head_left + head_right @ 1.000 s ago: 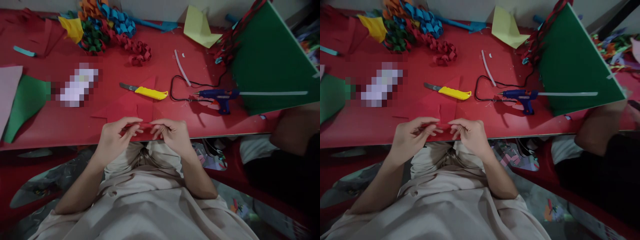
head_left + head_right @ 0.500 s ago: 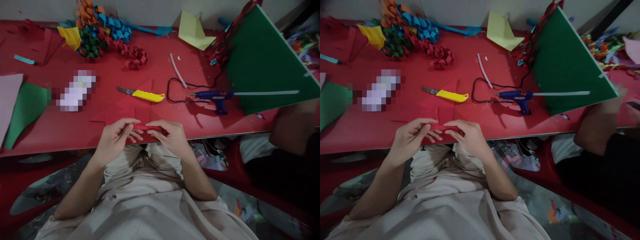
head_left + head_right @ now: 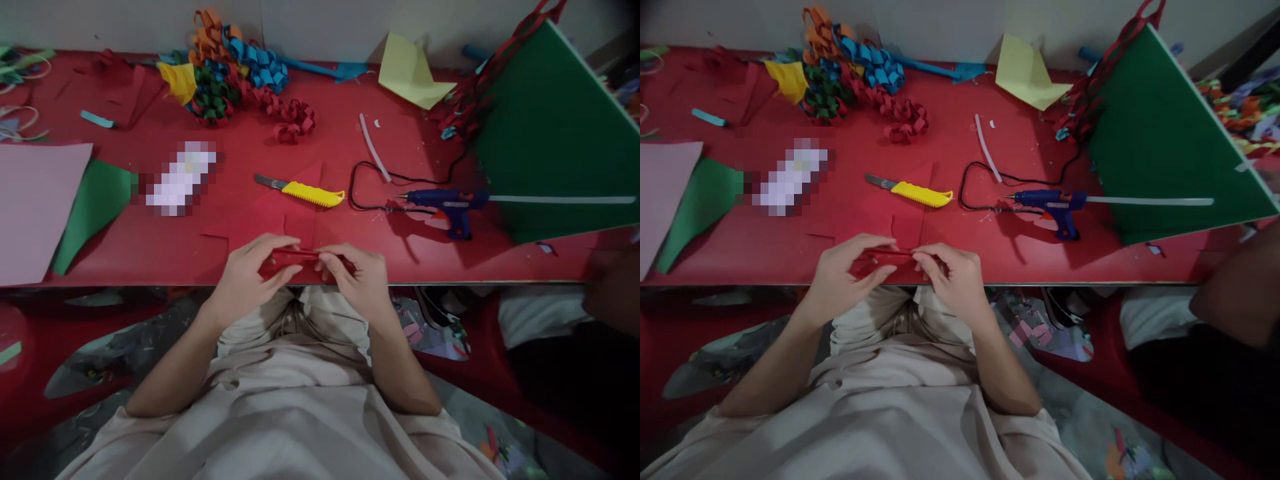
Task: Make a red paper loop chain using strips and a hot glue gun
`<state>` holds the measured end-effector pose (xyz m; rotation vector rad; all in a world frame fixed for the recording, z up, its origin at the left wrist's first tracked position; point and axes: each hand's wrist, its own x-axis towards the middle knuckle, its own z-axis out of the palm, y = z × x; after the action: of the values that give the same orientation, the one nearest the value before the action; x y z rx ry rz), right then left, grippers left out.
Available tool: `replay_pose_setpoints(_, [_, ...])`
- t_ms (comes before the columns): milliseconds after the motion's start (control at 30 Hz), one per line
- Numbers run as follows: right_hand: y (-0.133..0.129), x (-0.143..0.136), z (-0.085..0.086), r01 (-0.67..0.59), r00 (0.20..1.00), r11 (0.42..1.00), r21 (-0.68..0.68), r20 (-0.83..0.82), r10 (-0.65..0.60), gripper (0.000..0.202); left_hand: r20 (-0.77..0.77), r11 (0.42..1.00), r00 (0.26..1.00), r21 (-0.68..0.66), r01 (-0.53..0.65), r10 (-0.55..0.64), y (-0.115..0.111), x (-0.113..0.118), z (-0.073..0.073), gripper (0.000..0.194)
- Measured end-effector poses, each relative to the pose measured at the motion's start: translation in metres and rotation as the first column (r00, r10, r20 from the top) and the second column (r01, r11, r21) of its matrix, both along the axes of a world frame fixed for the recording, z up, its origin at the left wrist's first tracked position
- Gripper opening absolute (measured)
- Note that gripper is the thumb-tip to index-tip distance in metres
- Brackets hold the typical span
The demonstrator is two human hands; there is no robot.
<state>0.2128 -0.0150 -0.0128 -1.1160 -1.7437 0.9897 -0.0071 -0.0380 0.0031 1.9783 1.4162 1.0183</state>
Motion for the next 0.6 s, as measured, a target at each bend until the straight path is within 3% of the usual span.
replay_pose_setpoints(133, [0.001,-0.006,-0.001,-0.044,0.993,0.988,0.15,0.111,0.027,0.021,0.051,0.996,0.996,-0.058,-0.069,0.072,-0.003,0.01,-0.004,0.019])
replay_pose_setpoints(300, [0.003,-0.005,-0.007,-0.072,0.962,0.928,0.365,0.271,-0.032,0.017,0.058,0.999,0.997,-0.021,-0.045,0.046,-0.004,0.006,-0.002,0.012])
replay_pose_setpoints(467, [0.003,-0.006,-0.008,-0.113,0.957,0.928,0.355,0.29,0.005,0.017,0.008,0.999,0.999,0.015,-0.049,0.049,-0.009,0.003,0.0,0.008])
replay_pose_setpoints(600, [0.004,-0.005,-0.009,-0.113,0.97,0.912,0.394,0.243,0.015,0.015,0.104,0.998,0.994,-0.068,-0.015,0.022,-0.012,-0.002,-0.004,0.015])
